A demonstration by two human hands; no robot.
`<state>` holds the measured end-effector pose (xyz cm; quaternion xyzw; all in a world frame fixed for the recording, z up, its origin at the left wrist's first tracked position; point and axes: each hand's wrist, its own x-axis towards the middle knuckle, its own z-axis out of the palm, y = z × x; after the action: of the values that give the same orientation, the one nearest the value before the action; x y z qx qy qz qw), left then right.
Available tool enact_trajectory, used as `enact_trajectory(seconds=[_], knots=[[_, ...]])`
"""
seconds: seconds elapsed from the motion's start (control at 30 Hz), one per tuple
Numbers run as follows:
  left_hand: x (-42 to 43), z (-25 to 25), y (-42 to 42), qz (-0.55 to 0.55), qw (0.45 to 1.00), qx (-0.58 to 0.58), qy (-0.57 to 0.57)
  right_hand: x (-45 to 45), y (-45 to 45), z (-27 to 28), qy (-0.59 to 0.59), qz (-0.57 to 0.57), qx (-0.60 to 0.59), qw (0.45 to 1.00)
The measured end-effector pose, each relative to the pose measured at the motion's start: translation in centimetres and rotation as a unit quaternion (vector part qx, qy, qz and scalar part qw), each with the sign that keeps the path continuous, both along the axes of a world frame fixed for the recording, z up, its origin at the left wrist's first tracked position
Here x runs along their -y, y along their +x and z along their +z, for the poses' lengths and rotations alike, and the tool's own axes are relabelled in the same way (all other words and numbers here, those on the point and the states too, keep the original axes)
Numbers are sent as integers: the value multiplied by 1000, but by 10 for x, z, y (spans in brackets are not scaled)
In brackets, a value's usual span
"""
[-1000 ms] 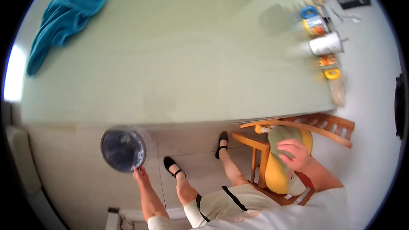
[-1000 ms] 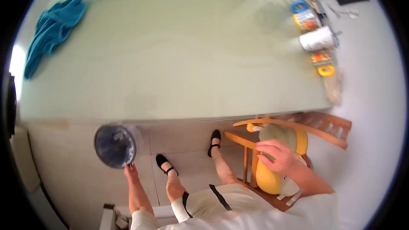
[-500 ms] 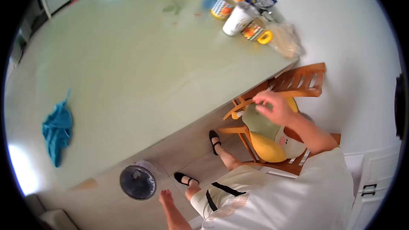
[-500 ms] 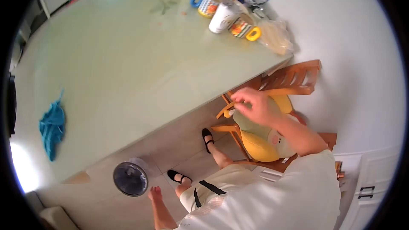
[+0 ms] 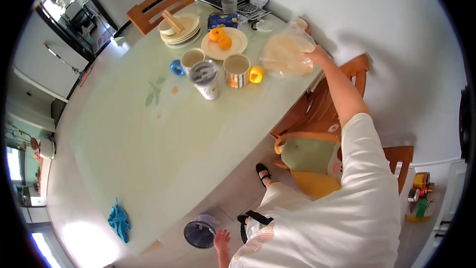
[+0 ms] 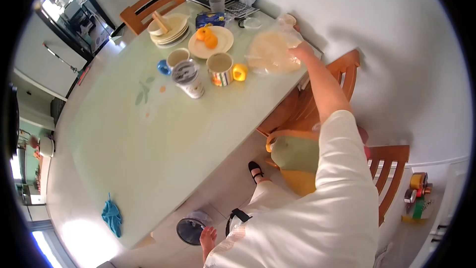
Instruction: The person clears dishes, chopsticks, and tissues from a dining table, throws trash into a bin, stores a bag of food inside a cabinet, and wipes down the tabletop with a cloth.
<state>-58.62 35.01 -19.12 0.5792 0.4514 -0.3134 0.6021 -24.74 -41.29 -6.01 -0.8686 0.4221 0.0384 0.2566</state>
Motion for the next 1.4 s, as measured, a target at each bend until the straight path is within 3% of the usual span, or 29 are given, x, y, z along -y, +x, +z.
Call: enact_trajectory(seconds=[0.1, 0.27, 0.33, 0.4, 0.47, 0.53, 0.67, 0.77, 0.9, 1.0, 1.07, 1.17, 1.23, 1.3, 1.33, 1.37, 1.4], knots=[[70, 33, 42, -75, 997, 13, -11, 66, 18, -90, -4, -93, -31, 995], [176, 75, 122, -195, 976, 84, -55, 51, 27, -129, -95, -256, -32, 961], [203, 85, 148, -235, 957, 150, -74, 50, 23, -138, 99, -205, 43, 973], [225, 97, 168, -244, 952, 169, -76, 43, 26, -142, 144, -224, 69, 961], [244, 106, 182, -253, 945, 192, -81, 37, 27, -135, 186, -244, 99, 947], [255, 115, 195, -281, 918, 242, -138, 35, 20, -115, 400, -301, 244, 830], [276, 122, 217, -363, 876, 260, -183, 43, -2, -68, 442, -259, 287, 809], [301, 137, 242, -427, 841, 242, -228, 31, -22, -1, 449, -188, 350, 800], [340, 157, 282, -433, 802, 285, -296, -18, -65, 71, 434, -235, 387, 779], [371, 173, 307, -361, 830, 272, -327, -96, -115, 118, 471, -215, 441, 733], [385, 190, 312, -340, 839, 246, -346, -141, -145, 132, 449, -231, 454, 734], [391, 195, 303, -314, 843, 177, -400, -197, -188, 131, 499, -212, 533, 650], [392, 185, 289, -203, 807, 195, -519, -229, -211, 126, 502, -226, 548, 629], [387, 179, 283, -162, 813, 128, -545, -256, -224, 114, 509, -236, 560, 610], [380, 178, 281, -110, 816, 68, -563, -269, -226, 104, 539, -250, 567, 570], [372, 176, 279, -108, 820, 66, -558, -282, -225, 94, 571, -260, 572, 529], [363, 175, 281, -108, 812, 62, -570, -294, -221, 88, 577, -261, 565, 528]])
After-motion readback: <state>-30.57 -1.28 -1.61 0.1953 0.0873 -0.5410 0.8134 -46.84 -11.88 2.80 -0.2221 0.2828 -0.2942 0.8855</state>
